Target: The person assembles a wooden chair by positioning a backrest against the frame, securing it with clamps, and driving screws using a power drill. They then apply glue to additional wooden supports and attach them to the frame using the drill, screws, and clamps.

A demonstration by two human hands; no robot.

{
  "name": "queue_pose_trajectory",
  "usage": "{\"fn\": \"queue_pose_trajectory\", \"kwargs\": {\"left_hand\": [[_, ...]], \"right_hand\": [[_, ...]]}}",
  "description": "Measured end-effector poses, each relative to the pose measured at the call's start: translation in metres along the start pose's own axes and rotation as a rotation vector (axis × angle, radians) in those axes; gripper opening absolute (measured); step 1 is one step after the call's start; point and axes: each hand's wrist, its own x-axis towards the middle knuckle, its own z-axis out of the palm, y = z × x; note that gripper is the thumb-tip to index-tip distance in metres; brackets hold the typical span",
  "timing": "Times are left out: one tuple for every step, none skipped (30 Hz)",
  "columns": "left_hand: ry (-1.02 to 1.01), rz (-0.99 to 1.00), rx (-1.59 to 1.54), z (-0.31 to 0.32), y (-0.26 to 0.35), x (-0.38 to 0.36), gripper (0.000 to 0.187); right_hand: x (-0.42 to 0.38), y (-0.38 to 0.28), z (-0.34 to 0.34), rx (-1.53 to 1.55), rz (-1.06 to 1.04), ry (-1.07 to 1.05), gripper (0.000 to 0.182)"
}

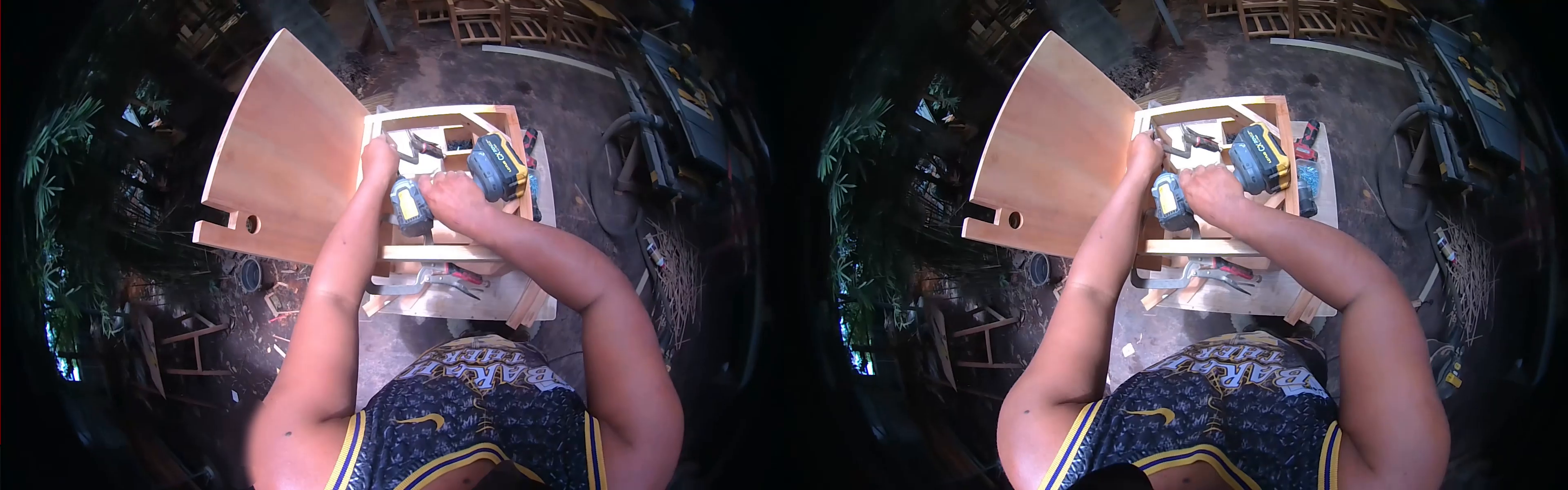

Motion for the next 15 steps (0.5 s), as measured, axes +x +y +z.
{"fn": "queue_pose_trajectory", "kwargs": {"left_hand": [[0.019,0.039,0.047,-0.002,0.004,-0.003,0.019],[0.040,0.078,0.094,-0.004,0.007,-0.006,0.020],[0.037,0.082,0.094,-0.004,0.008,-0.007,0.020],[0.059,0.084,0.096,-0.004,0.010,-0.009,0.019],[0.080,0.085,0.099,-0.004,0.010,-0.010,0.019],[0.077,0.087,0.099,-0.002,0.009,-0.009,0.019],[0.088,0.107,0.115,0.000,0.006,-0.006,0.019],[0.099,0.126,0.131,0.002,0.003,-0.004,0.019],[0.097,0.129,0.134,0.003,0.001,-0.002,0.019],[0.075,0.127,0.139,0.004,-0.002,0.001,0.020],[0.052,0.124,0.145,0.005,-0.005,0.004,0.021],[0.049,0.127,0.149,0.002,-0.008,0.010,0.021],[0.010,0.132,0.103,0.000,-0.012,0.017,0.021],[-0.032,0.139,0.056,0.001,-0.014,0.022,0.022],[-0.003,0.061,0.187,-0.043,0.032,-0.010,0.022]], "right_hand": [[-0.001,0.001,0.001,0.001,0.006,0.000,0.013],[-0.001,0.001,0.003,-0.013,0.004,0.002,0.013],[-0.001,0.002,0.005,-0.027,0.003,0.005,0.014],[0.000,0.002,0.007,-0.028,0.007,0.005,0.014],[0.000,0.002,0.010,-0.031,0.006,0.014,0.014],[0.001,0.002,0.010,-0.034,0.006,0.023,0.014],[0.004,0.003,0.010,-0.033,0.008,0.022,0.014],[0.007,0.003,0.010,-0.023,-0.001,0.006,0.014],[0.009,0.003,0.011,-0.013,-0.011,-0.009,0.015],[0.010,0.002,0.012,-0.010,-0.009,-0.007,0.015],[0.010,-0.001,0.014,-0.008,0.007,-0.004,0.015],[0.012,-0.003,0.013,-0.007,0.024,0.000,0.016],[0.012,-0.006,0.012,-0.003,0.031,0.000,0.016],[0.012,-0.009,0.013,0.041,0.085,-0.014,0.017],[0.010,-0.012,0.013,0.085,0.140,-0.031,0.018]]}}
